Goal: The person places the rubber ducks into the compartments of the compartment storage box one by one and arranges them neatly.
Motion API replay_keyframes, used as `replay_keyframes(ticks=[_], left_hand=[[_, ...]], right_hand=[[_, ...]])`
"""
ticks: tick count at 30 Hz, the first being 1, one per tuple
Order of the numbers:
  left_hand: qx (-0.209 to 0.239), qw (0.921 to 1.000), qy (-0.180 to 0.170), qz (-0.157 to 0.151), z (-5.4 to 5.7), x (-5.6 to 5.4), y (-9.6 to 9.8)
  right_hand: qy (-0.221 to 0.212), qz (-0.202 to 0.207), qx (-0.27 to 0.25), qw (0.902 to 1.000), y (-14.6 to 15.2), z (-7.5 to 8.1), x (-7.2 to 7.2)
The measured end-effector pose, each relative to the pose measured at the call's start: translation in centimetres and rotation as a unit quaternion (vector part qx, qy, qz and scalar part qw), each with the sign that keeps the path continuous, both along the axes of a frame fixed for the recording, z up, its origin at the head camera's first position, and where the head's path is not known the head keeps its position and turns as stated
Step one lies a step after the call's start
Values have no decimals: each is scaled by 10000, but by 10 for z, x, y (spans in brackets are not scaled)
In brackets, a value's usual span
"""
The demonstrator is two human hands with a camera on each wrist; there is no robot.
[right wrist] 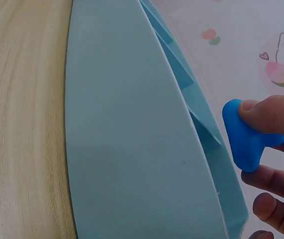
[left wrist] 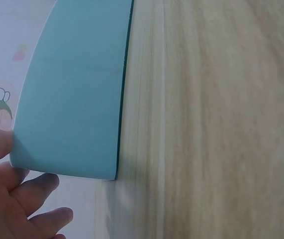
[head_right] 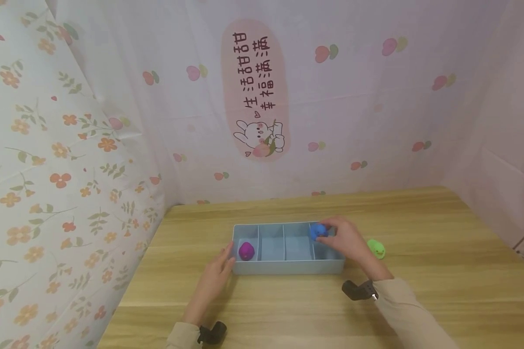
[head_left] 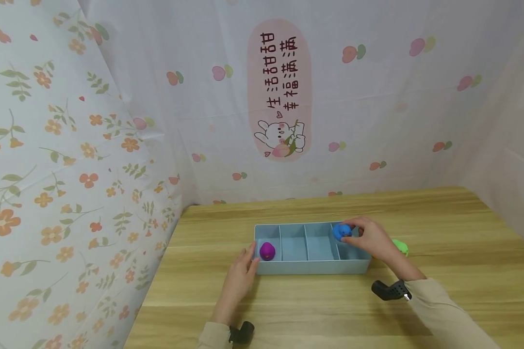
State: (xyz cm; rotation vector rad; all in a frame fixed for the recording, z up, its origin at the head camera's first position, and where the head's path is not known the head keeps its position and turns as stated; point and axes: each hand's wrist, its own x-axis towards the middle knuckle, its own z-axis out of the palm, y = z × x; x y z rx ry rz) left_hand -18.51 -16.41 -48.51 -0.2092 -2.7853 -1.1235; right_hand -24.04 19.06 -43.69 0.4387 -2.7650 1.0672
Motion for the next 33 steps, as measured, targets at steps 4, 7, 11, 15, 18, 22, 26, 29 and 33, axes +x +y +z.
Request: replay_keyframes(ticks=[4,7,11,15,18,22,26,29,33], left_hand=[[-2,10000,-38,19,-2,0,0],[2,10000,-80,49,-2,0,0],[8,10000,-65,-5,0,1,0],[37,9999,-115,5,0,1,0],[3,9999,-107,9,0,1,0],[-21,10000,-34,8,0,1,0],[-7,10000,-6,2,1,1,1],[23,10000,-3,9,2,1,1],[17,10000,20,28,1,0,1]], right_hand=[[29,-8,74,10000,-3,-2,0],[47,46,84,9999,-6,-3,0],[81,124,49,9999,-9,-3,0],[127,122,66,9998,-10,-4,-1],[166,149,63,9997,-13,-4,-1],[129,190,15,9997,-19,-3,-2],[27,203,-88,9998,-24,-1,-1],[18,231,-110,9997,-27,0,-1],[41,265,-60,9996,-32,2,-2]])
